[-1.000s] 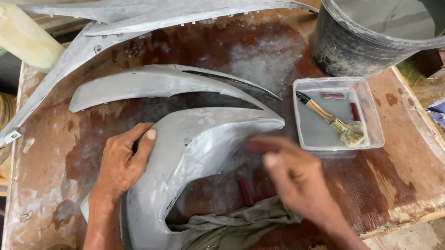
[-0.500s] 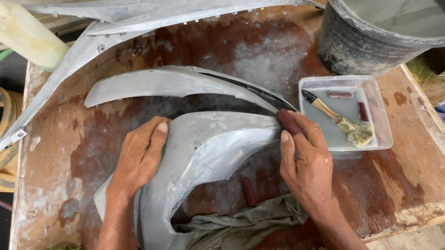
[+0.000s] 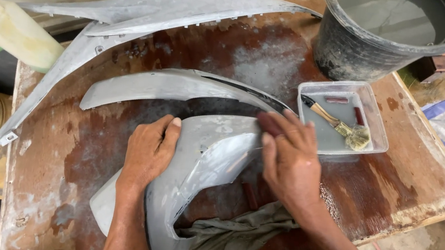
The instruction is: The person sands the surface of a grey plastic car part using a sanding block. They hold the part steady with one hand while moving the sanding block back and forth across the surface. The person repositions the part to sand different areas, including the edges and curved sections.
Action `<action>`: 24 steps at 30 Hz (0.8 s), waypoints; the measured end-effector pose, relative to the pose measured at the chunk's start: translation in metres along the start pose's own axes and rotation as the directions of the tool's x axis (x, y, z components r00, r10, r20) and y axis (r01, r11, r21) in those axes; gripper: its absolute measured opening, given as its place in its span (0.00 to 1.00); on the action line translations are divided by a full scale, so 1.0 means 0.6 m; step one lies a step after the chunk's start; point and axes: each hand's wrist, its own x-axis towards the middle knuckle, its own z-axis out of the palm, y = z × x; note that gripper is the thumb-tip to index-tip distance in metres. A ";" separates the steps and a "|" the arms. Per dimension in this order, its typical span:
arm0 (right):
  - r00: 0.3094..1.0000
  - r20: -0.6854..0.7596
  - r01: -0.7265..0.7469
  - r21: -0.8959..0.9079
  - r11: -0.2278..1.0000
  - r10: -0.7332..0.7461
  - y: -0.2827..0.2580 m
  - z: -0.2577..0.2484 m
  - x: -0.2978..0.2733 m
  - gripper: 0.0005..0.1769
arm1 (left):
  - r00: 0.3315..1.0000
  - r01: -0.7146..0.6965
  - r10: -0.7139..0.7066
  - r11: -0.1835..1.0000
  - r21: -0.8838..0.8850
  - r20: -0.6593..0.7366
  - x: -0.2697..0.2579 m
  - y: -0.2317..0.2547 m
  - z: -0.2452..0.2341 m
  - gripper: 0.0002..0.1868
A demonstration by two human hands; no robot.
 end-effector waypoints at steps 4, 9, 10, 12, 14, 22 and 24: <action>1.000 -0.004 0.002 -0.043 0.999 -0.003 -0.067 -0.022 0.026 0.11 | 1.000 -0.011 0.011 1.000 0.017 -0.006 0.004 -0.005 -0.001 0.27; 0.991 0.050 0.117 0.102 0.988 -0.122 -0.160 -0.005 0.037 0.13 | 1.000 -0.016 0.016 1.000 -0.005 0.017 0.004 -0.006 -0.004 0.27; 0.991 0.052 0.117 0.097 0.988 -0.122 -0.143 0.000 0.033 0.13 | 1.000 -0.018 0.018 1.000 -0.010 0.019 0.005 -0.008 -0.004 0.27; 0.990 0.059 0.125 0.090 0.988 -0.130 -0.109 0.011 0.025 0.15 | 0.999 -0.015 0.016 1.000 -0.023 0.042 0.006 -0.014 -0.006 0.27; 0.992 0.049 0.114 0.014 0.993 -0.114 -0.062 -0.002 0.015 0.15 | 1.000 -0.005 0.006 1.000 -0.030 0.027 0.007 -0.017 -0.001 0.26; 0.994 0.046 0.102 -0.040 0.994 -0.100 -0.127 0.012 0.035 0.13 | 0.999 0.012 -0.011 1.000 -0.027 0.038 0.003 -0.014 -0.002 0.26; 0.988 0.058 0.142 0.031 0.989 -0.143 -0.172 0.008 0.058 0.15 | 0.999 0.009 -0.008 1.000 -0.028 0.031 0.004 -0.011 -0.005 0.26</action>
